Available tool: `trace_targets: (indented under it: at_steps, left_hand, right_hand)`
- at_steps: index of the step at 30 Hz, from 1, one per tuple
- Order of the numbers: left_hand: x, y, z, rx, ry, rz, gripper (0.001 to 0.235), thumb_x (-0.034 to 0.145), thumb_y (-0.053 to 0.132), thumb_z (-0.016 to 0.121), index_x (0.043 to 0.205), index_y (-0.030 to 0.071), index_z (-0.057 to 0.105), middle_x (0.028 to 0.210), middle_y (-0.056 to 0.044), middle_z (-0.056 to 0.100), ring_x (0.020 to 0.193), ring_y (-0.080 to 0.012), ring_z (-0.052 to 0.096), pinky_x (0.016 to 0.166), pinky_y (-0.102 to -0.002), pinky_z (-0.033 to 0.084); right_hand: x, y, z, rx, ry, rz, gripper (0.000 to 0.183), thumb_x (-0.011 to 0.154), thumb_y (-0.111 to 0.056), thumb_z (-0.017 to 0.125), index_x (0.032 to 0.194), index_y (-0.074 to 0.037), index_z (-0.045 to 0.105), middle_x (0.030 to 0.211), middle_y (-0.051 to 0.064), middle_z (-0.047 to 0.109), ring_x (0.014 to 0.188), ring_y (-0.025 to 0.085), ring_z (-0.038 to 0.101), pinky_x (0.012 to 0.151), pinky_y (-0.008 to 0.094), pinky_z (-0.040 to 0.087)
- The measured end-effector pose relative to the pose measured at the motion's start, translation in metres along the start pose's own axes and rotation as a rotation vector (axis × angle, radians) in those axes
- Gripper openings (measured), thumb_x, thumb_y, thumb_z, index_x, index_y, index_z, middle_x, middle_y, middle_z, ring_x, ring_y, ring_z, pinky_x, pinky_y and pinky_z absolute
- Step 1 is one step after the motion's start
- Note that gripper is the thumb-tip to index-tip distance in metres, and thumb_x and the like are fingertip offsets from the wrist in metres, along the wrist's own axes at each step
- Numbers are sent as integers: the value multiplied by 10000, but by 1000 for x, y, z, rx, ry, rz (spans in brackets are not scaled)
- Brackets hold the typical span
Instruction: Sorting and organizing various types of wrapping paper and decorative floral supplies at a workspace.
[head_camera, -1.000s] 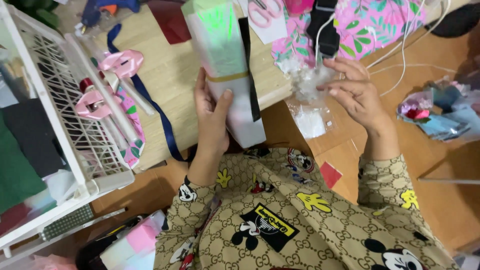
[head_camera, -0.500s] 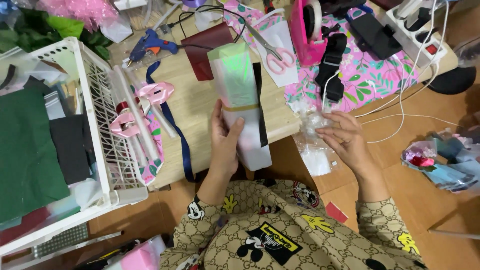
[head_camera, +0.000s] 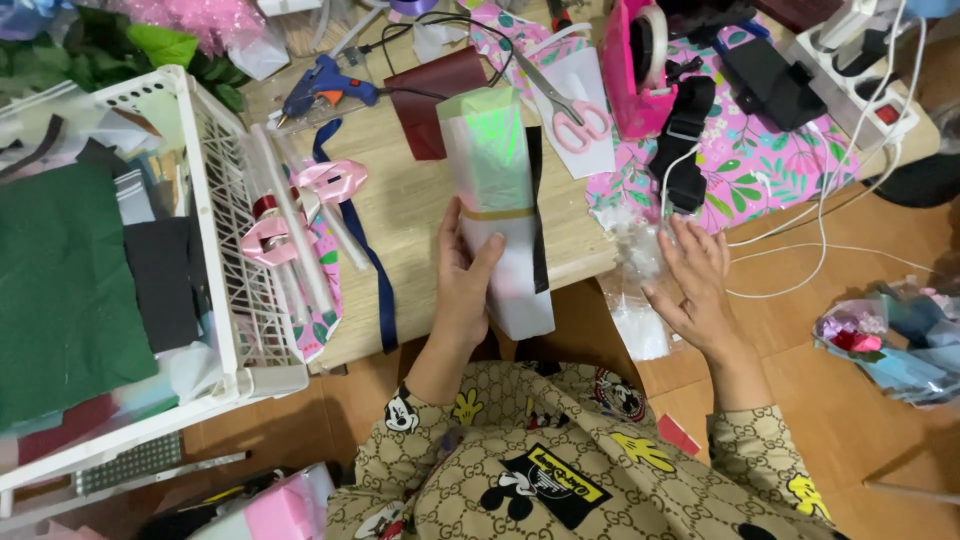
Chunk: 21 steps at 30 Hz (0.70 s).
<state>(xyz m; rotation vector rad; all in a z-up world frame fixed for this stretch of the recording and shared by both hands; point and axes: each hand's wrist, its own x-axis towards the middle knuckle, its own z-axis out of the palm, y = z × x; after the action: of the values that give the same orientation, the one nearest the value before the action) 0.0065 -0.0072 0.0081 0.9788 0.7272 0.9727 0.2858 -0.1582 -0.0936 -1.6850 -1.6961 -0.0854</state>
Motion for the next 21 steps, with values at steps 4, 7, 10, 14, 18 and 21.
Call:
trace_targets:
  at_steps: [4, 7, 10, 14, 18, 21]
  left_hand:
    - [2, 3, -3, -1, 28, 28, 1005, 896, 346, 746, 1615, 49, 110, 1535, -222, 279, 1443, -347, 295, 1204, -518, 281]
    - [6, 1, -9, -2, 55, 65, 984, 899, 332, 753, 1611, 40, 139, 1524, -236, 298, 1437, -359, 309, 1194, -537, 286]
    - [8, 2, -8, -19, 78, 92, 1000, 895, 341, 759, 1611, 28, 135, 1531, -242, 295, 1444, -362, 302, 1191, -535, 286]
    - [5, 5, -4, 7, 107, 134, 1019, 892, 352, 759, 1610, 22, 115, 1561, -248, 251, 1472, -377, 250, 1213, -541, 223]
    - [-2, 14, -1, 57, 140, 192, 1018, 882, 333, 767, 1608, 25, 122, 1576, -252, 241, 1491, -377, 227, 1224, -543, 196]
    - [0, 4, -5, 93, 188, 253, 998, 881, 310, 773, 1610, 43, 146, 1590, -233, 235, 1506, -353, 209, 1243, -509, 178]
  right_hand:
    - [7, -1, -2, -39, 68, -26, 758, 950, -457, 660, 1605, -174, 404, 1676, 166, 332, 1472, 416, 299, 1211, 594, 59]
    - [21, -12, -9, -134, 199, -51, 457, 981, -359, 730, 1368, -119, 696, 1617, 208, 449, 1473, 464, 323, 1193, 593, 154]
    - [43, -36, -9, 72, 319, -47, 367, 983, -130, 757, 1332, -35, 690, 1458, 238, 568, 1352, 466, 473, 1176, 588, 291]
    - [74, -82, 11, 228, 221, -266, 398, 913, -154, 778, 1284, -29, 707, 1366, 252, 627, 1275, 496, 551, 1107, 620, 375]
    - [101, -121, 34, 141, 96, -471, 436, 875, -321, 822, 1281, -181, 748, 1452, 172, 597, 1364, 442, 508, 1123, 585, 361]
    - [107, -126, 39, -16, 112, -518, 433, 871, -400, 820, 1266, -233, 758, 1462, 135, 609, 1366, 392, 515, 1120, 559, 377]
